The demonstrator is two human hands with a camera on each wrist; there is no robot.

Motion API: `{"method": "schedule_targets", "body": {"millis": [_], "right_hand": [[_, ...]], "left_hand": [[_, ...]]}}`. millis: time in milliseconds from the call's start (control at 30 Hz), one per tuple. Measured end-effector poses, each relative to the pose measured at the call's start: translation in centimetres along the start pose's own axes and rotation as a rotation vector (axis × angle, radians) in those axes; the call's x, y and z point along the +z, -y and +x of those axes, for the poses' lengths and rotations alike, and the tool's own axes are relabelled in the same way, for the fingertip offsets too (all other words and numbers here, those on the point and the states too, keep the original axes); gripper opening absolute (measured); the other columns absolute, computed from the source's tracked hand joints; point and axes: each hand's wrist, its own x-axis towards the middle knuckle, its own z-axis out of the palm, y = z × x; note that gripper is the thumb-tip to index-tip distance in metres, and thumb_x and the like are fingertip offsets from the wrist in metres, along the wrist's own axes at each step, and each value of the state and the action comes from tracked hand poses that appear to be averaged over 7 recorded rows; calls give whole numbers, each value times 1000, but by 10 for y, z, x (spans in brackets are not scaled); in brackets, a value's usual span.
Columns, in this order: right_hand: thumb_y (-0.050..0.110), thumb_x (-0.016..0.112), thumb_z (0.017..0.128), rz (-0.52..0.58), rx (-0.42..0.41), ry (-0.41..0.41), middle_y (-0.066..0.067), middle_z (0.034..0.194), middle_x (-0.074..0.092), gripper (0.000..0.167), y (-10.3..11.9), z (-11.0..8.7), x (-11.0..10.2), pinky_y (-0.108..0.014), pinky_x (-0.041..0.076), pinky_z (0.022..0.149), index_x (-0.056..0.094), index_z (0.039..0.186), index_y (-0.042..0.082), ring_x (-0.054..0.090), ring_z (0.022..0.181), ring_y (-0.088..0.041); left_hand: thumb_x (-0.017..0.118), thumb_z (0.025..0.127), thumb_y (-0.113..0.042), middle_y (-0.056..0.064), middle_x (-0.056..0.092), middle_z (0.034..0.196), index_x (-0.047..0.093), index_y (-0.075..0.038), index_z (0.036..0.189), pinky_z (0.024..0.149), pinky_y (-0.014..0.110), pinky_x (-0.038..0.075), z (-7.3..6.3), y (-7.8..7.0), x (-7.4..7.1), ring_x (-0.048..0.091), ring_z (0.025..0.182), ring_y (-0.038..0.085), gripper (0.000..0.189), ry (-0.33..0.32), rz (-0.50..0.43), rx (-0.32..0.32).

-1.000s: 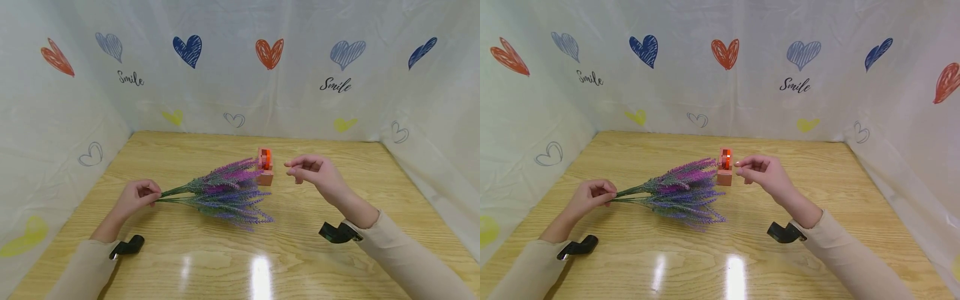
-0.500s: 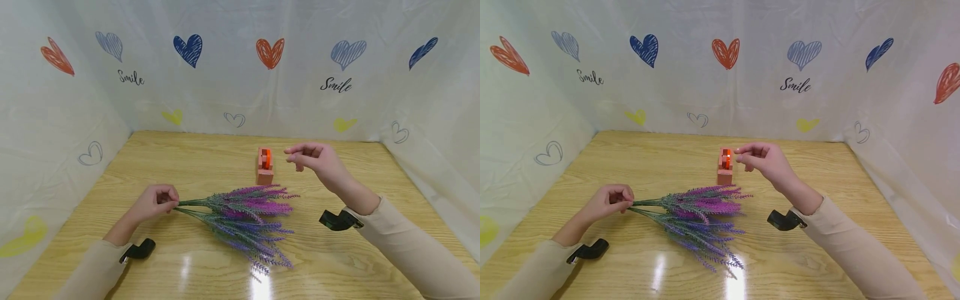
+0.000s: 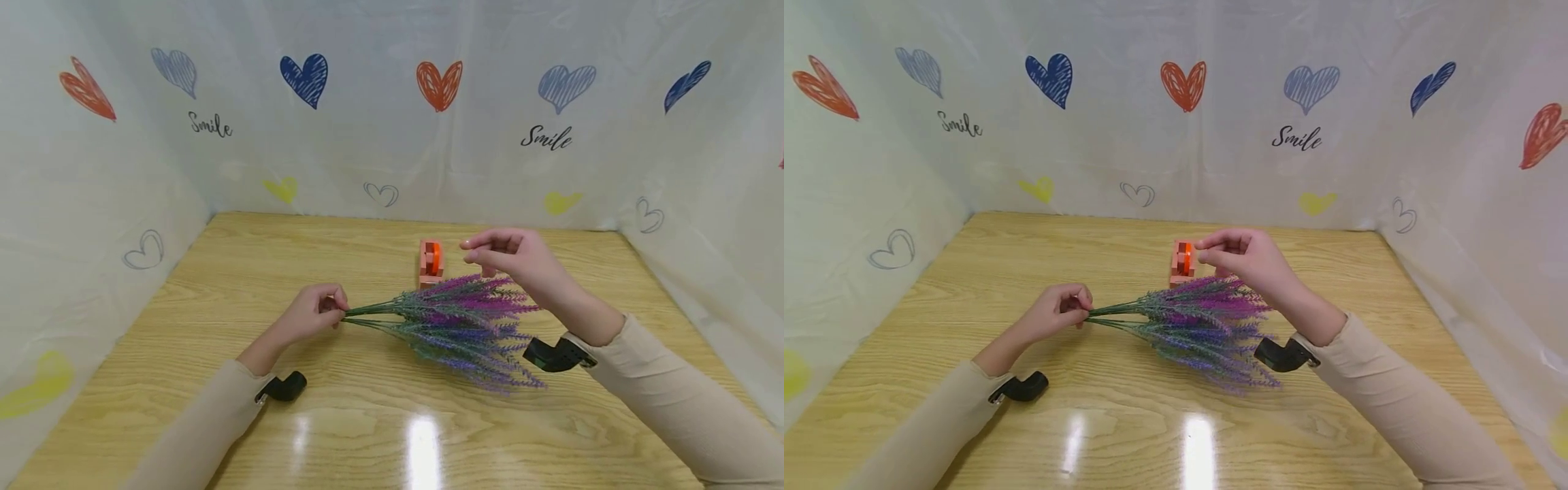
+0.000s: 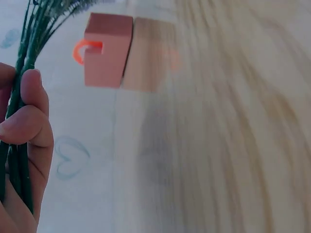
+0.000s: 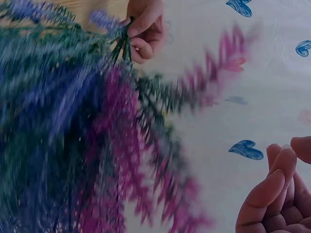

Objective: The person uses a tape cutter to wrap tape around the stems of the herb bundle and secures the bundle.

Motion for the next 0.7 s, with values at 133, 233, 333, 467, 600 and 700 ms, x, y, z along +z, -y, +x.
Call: {"method": "schedule_targets", "body": {"millis": [133, 233, 333, 467, 600, 700], "right_hand": [[11, 61, 91, -12, 27, -7, 2, 94, 68, 17, 3, -1, -2, -31, 49, 63, 66, 104, 1, 56, 68, -20], [10, 61, 91, -12, 34, -8, 1, 93, 68, 18, 3, -3, -2, -30, 49, 65, 66, 103, -2, 55, 66, -18], [13, 63, 90, -5, 54, -8, -2, 96, 67, 15, 1, -4, 1, -33, 49, 69, 67, 101, 3, 56, 68, -20], [15, 64, 89, 10, 64, -8, -4, 99, 66, 17, -4, -5, 5, -37, 50, 71, 67, 101, 2, 56, 69, -23], [14, 64, 90, 28, 53, -10, -5, 94, 67, 21, -8, -9, 9, -36, 49, 69, 66, 102, -2, 55, 67, -23], [13, 63, 90, 40, 48, -14, -6, 89, 67, 22, -11, -12, 12, -36, 49, 68, 65, 103, -5, 54, 65, -23]], "left_hand": [[54, 83, 11, 13, 59, 85, 59, 1, 82, 55, 29, 49, 17, -3, 16, 58, 60, 23, 11, 22, -7, -12], [54, 84, 10, 12, 60, 85, 60, 1, 83, 54, 28, 49, 29, -6, 27, 59, 60, 22, 10, 36, 3, -14], [54, 84, 10, 13, 61, 84, 60, 3, 84, 52, 26, 46, 38, -19, 37, 59, 61, 27, 9, 41, 11, -21], [54, 83, 12, 19, 61, 85, 59, 8, 84, 53, 24, 44, 48, -44, 47, 59, 64, 35, 7, 40, 13, -12], [52, 83, 13, 23, 60, 87, 58, 10, 83, 55, 23, 44, 56, -58, 56, 58, 64, 39, 6, 43, -4, 3], [52, 83, 13, 23, 60, 87, 57, 10, 82, 54, 23, 44, 62, -62, 63, 58, 64, 39, 6, 47, -13, 4]]}}
